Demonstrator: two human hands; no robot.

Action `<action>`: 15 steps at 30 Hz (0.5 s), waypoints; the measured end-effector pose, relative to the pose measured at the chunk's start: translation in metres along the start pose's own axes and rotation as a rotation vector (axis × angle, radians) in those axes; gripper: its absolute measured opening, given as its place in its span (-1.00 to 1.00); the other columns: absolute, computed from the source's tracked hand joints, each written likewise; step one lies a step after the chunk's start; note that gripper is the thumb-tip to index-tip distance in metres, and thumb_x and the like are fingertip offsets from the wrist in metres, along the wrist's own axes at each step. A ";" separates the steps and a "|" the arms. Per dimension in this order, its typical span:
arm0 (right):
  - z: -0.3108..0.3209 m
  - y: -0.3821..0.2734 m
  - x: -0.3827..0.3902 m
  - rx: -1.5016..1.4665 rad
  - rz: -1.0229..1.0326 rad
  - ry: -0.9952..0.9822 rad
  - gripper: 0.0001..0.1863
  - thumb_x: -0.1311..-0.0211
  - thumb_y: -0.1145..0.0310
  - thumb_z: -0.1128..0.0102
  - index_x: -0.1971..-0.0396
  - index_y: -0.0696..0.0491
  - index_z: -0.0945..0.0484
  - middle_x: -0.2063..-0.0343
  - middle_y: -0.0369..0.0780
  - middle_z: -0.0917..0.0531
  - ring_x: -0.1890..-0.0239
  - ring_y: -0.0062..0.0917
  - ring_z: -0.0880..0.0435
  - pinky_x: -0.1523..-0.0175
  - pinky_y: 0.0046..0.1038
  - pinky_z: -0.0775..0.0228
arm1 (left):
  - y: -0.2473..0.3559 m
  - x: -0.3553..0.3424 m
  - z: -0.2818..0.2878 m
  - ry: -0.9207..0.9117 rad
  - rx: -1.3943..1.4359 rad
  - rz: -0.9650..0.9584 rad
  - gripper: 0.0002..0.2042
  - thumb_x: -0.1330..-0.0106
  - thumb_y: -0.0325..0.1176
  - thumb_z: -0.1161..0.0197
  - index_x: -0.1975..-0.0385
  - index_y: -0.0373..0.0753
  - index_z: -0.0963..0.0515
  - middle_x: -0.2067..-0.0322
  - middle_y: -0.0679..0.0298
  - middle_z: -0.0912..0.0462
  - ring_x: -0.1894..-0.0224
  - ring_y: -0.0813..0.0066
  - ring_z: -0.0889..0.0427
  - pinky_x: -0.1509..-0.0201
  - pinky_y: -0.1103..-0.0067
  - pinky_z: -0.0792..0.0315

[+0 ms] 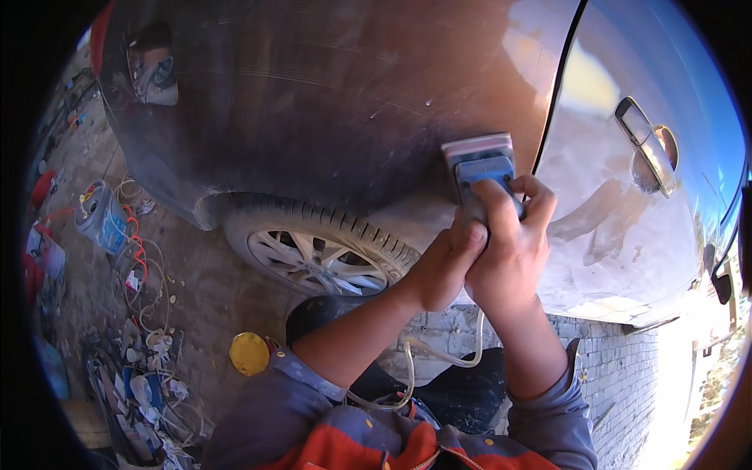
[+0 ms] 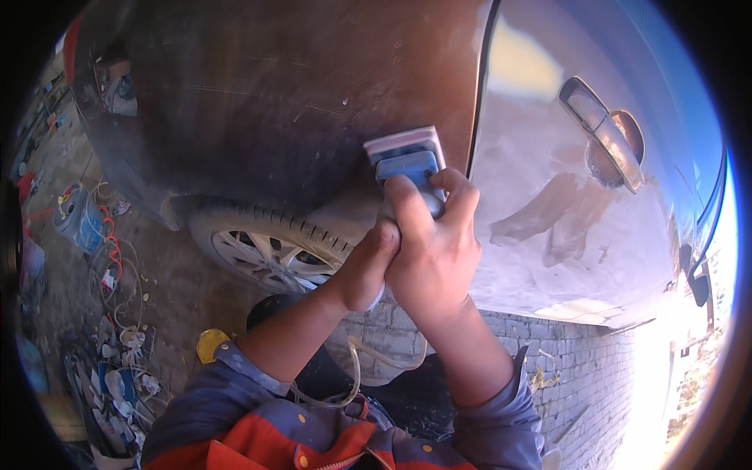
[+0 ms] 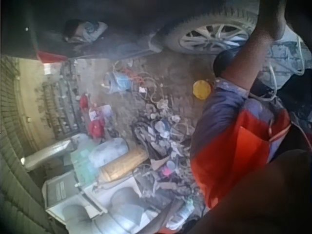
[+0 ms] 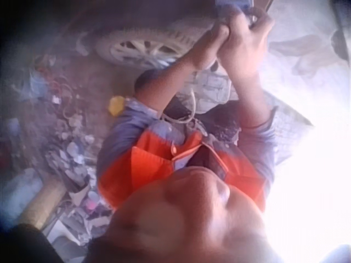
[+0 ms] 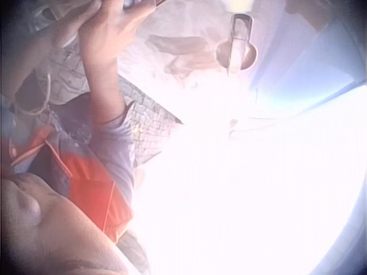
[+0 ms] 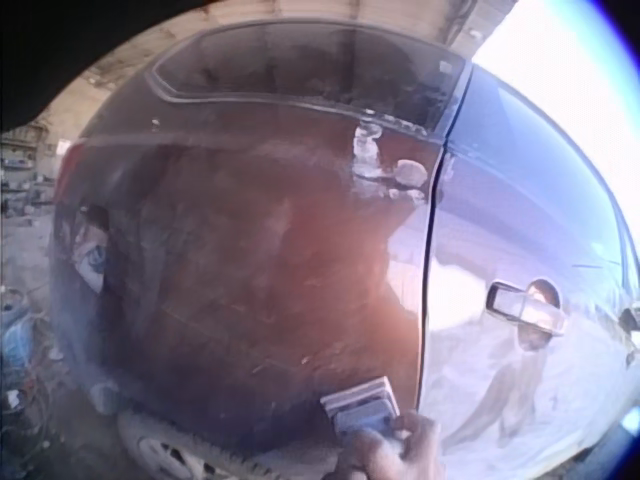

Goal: The person uses a handheld electric sander to sand the surface of a car door. They move the sander across the door panel, around the handle, and along the lower edge near the wheel arch, removing material to prepare the surface.

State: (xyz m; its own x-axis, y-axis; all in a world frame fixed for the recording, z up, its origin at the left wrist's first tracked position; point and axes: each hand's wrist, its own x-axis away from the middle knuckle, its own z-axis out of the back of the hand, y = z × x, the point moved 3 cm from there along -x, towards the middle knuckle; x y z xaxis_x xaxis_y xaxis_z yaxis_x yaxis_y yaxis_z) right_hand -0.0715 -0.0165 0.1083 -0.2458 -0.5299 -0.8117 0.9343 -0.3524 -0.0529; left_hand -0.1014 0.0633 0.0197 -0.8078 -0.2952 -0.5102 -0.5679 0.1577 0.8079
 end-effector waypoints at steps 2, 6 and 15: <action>0.002 -0.003 -0.006 -0.003 -0.025 0.019 -0.54 -0.10 0.36 -0.48 -0.06 -0.14 -0.65 -0.02 0.02 -0.51 0.14 0.01 -0.68 0.18 -0.06 -0.59 | 0.007 -0.005 0.000 -0.031 0.004 0.024 -0.06 -0.56 0.48 0.31 -0.49 -0.36 -0.22 -0.29 -0.04 -0.56 -0.35 0.20 -0.55 -0.37 0.34 -0.42; -0.014 0.000 0.041 -0.013 -0.090 -0.130 -0.48 -0.02 0.35 -0.44 -0.08 -0.23 -0.65 -0.06 -0.06 -0.48 0.06 -0.09 -0.69 0.23 -0.19 -0.67 | -0.029 0.034 0.008 -0.027 -0.046 0.083 -0.03 -0.54 0.51 0.31 -0.52 -0.35 -0.20 -0.38 -0.04 -0.47 -0.44 0.17 -0.47 -0.47 0.37 -0.33; 0.004 -0.004 0.002 0.022 -0.063 -0.077 -0.51 -0.05 0.35 -0.43 -0.06 -0.22 -0.65 -0.05 -0.06 -0.48 0.04 -0.08 -0.69 0.25 -0.17 -0.69 | 0.000 0.009 0.001 -0.044 0.047 0.038 -0.14 -0.65 0.35 0.33 -0.55 -0.39 -0.17 -0.44 0.00 -0.39 -0.50 0.24 -0.36 -0.53 0.40 -0.26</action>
State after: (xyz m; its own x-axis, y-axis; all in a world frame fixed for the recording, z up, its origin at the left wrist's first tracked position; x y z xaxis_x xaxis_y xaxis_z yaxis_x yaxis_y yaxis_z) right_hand -0.0769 -0.0185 0.1094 -0.3240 -0.5636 -0.7598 0.9106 -0.4035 -0.0890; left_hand -0.1088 0.0619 0.0146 -0.8344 -0.2462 -0.4932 -0.5430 0.2127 0.8124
